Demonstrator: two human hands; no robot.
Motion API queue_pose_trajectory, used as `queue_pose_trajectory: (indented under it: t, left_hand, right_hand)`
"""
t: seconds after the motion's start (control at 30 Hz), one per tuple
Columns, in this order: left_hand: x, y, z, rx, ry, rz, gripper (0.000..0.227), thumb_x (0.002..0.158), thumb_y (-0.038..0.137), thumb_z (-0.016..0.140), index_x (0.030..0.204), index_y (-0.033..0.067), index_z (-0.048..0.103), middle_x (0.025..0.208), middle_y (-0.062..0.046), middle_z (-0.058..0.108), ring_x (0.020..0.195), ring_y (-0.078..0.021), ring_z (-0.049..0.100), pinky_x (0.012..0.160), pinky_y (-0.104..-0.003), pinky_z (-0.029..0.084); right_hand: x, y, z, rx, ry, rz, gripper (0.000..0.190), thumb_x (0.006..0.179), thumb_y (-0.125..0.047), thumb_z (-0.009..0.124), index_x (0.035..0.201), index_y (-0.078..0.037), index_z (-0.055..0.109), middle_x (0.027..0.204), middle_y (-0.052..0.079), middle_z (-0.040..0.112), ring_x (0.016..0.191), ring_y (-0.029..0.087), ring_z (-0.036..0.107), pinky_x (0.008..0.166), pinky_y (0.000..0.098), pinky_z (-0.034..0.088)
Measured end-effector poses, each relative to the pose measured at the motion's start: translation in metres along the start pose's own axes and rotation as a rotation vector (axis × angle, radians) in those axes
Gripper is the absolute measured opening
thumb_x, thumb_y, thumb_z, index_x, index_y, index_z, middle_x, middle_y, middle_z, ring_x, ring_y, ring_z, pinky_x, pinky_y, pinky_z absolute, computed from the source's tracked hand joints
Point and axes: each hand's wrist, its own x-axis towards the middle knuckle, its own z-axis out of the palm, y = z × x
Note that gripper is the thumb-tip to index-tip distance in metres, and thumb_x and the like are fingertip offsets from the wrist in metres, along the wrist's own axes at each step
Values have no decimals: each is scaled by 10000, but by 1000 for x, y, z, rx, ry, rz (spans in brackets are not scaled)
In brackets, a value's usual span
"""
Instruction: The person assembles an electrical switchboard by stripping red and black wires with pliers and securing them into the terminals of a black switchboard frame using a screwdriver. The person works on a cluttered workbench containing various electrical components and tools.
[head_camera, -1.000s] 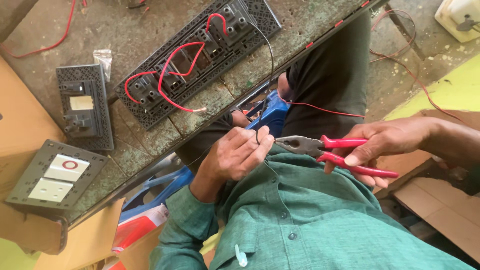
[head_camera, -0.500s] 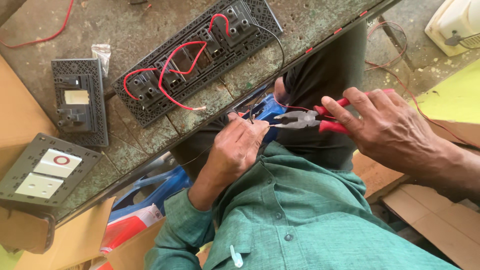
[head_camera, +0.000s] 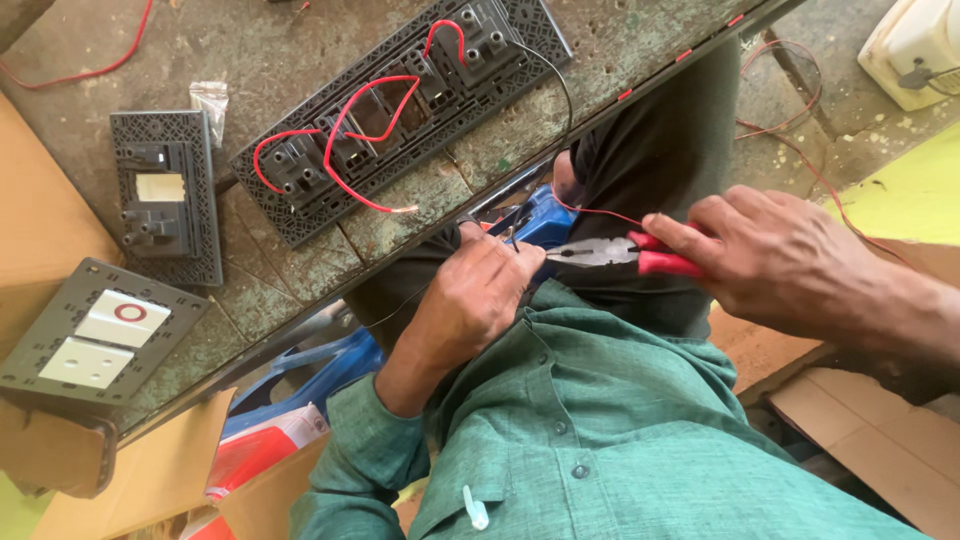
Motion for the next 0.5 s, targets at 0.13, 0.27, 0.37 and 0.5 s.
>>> queue_pose_trajectory:
  t: [0.13,0.27,0.37,0.5]
  left_hand:
    - [1,-2,-13,134,-50,202,369,862,-10,705,1223,-50,635,1033,-111,672,931,-250,660,881,-392,547]
    - [5,-5,-17,77,49,236,370,856,13,713,1214,-24,629,1110,-97,693,954,-223,671,881,-382,562]
    - [-1,-2,-17,46,73,149,389,832,-12,733,1208,-32,638,1105,-117,699,891,-221,663,821,-382,554]
    - [-8,4,-20,56,86,150,447,796,-23,744,1227,-48,628,1109,-142,693,879,-242,672,788,-386,554]
  right_hand:
    - [0,29,18,963,-802,233,485,926,-439,645,1315,-150,679,809,63,706,638,136,650,609,301,490]
    - [-9,50,37,1474,-891,156,467,935,-414,636,1207,-37,689,869,64,786,633,149,647,590,300,519]
    - [-21,74,23,1399,-596,104,494,974,-429,655,1281,-43,686,999,74,818,882,164,735,744,331,535]
    - [-10,90,-12,593,-277,616,644,958,-462,687,1562,-251,620,842,139,667,666,264,668,594,405,565]
